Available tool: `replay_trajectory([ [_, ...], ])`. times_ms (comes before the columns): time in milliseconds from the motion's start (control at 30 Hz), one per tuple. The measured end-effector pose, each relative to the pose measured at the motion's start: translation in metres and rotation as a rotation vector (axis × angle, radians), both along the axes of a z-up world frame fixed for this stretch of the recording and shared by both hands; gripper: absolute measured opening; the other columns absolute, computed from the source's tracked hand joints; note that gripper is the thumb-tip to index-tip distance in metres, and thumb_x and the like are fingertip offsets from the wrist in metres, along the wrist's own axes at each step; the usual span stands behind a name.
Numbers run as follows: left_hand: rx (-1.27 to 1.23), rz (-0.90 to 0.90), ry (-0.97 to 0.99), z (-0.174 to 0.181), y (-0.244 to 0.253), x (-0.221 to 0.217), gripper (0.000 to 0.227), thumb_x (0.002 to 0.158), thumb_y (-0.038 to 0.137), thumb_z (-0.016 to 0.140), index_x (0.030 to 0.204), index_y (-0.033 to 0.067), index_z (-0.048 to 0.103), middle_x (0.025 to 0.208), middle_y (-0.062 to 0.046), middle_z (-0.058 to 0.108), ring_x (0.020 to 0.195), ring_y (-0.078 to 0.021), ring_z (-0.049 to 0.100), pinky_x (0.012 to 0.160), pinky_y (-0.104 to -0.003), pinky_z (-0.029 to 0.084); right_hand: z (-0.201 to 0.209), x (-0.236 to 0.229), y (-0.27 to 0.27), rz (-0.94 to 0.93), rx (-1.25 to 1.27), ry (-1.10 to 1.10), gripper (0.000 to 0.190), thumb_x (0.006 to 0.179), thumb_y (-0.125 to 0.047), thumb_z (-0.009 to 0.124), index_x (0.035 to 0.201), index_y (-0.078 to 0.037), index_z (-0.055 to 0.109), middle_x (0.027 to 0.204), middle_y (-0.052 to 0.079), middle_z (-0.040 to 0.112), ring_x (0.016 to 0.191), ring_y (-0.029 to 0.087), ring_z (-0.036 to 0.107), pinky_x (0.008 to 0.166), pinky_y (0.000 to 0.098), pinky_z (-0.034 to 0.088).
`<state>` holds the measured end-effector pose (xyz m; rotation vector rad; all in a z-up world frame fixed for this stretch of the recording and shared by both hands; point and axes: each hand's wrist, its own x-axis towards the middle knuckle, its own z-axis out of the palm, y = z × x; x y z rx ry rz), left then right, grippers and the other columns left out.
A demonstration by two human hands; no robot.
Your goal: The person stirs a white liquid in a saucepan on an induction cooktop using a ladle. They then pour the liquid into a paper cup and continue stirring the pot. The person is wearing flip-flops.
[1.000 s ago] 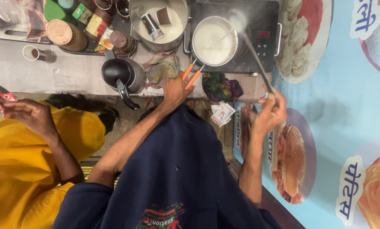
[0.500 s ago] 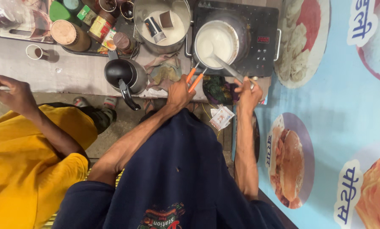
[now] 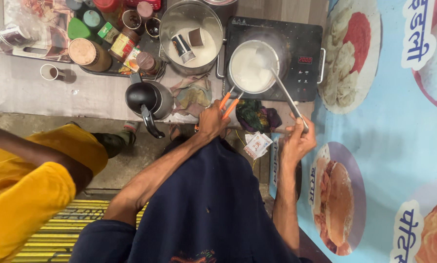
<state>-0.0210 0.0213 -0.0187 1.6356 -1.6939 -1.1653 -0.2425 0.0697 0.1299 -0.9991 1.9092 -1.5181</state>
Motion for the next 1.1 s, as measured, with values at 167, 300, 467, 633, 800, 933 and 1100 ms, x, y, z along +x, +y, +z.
replay_trajectory([
  [167,0.044,-0.005,-0.022,0.002,0.001,-0.015,0.037,0.075,0.017,0.076,0.104,0.0091,0.054,0.066,-0.009,0.066,0.06,-0.0334,0.068,0.06,-0.049,0.052,-0.009,0.0,-0.003,0.028,0.054,0.165,0.022,0.109,-0.017,0.06,0.116,0.001,0.07,0.097,0.008,0.077,0.062,0.005,0.057,0.048,0.0214,0.035],
  [300,0.023,0.014,-0.077,0.007,0.004,-0.022,0.038,0.075,0.018,0.076,0.104,0.0089,0.053,0.068,-0.011,0.066,0.061,-0.036,0.066,0.06,-0.051,0.051,-0.009,-0.002,-0.005,0.024,0.09,0.213,0.023,0.108,-0.018,0.06,0.114,0.002,0.069,0.103,0.007,0.079,0.067,0.007,0.064,0.05,0.0221,0.039],
  [467,0.027,0.023,-0.076,0.008,0.01,-0.023,0.036,0.079,0.021,0.077,0.104,0.0093,0.053,0.068,-0.011,0.066,0.061,-0.0363,0.067,0.061,-0.053,0.05,-0.009,0.0,-0.01,0.047,0.077,0.236,0.024,0.108,-0.018,0.06,0.115,0.003,0.07,0.102,0.008,0.079,0.067,0.008,0.064,0.052,0.0233,0.042],
  [633,0.024,-0.002,-0.085,0.009,0.017,-0.018,0.041,0.083,0.028,0.08,0.106,0.0079,0.054,0.07,-0.011,0.067,0.065,-0.0366,0.068,0.061,-0.052,0.051,-0.018,0.001,-0.007,0.075,0.08,0.248,0.025,0.107,-0.017,0.059,0.115,0.004,0.069,0.102,0.011,0.078,0.069,0.01,0.069,0.055,0.024,0.054],
  [800,0.032,-0.064,-0.127,0.015,0.023,-0.012,0.061,0.078,0.044,0.082,0.113,0.0037,0.055,0.085,-0.018,0.07,0.074,-0.039,0.07,0.065,-0.051,0.054,-0.048,-0.009,-0.004,0.06,0.121,0.337,0.026,0.108,-0.017,0.06,0.115,0.006,0.069,0.098,0.015,0.079,0.067,0.014,0.07,0.059,0.026,0.055],
  [933,0.006,-0.07,-0.224,0.04,0.019,-0.003,0.071,0.079,0.051,0.081,0.122,0.003,0.053,0.096,-0.02,0.07,0.085,-0.0392,0.071,0.07,-0.05,0.055,-0.068,-0.018,-0.015,0.111,0.147,-0.041,0.029,0.108,-0.02,0.061,0.12,0.007,0.062,0.103,0.019,0.077,0.066,0.014,0.067,0.049,0.0266,0.051],
  [1100,-0.352,0.006,-0.016,0.117,0.022,0.044,0.054,0.086,0.034,0.078,0.126,0.0054,0.056,0.107,-0.014,0.07,0.092,-0.0338,0.071,0.073,-0.044,0.056,-0.072,-0.015,-0.015,-0.051,0.309,-0.287,0.031,0.105,-0.025,0.061,0.12,0.003,0.057,0.101,0.019,0.075,0.057,0.015,0.062,0.039,0.0286,0.046],
])
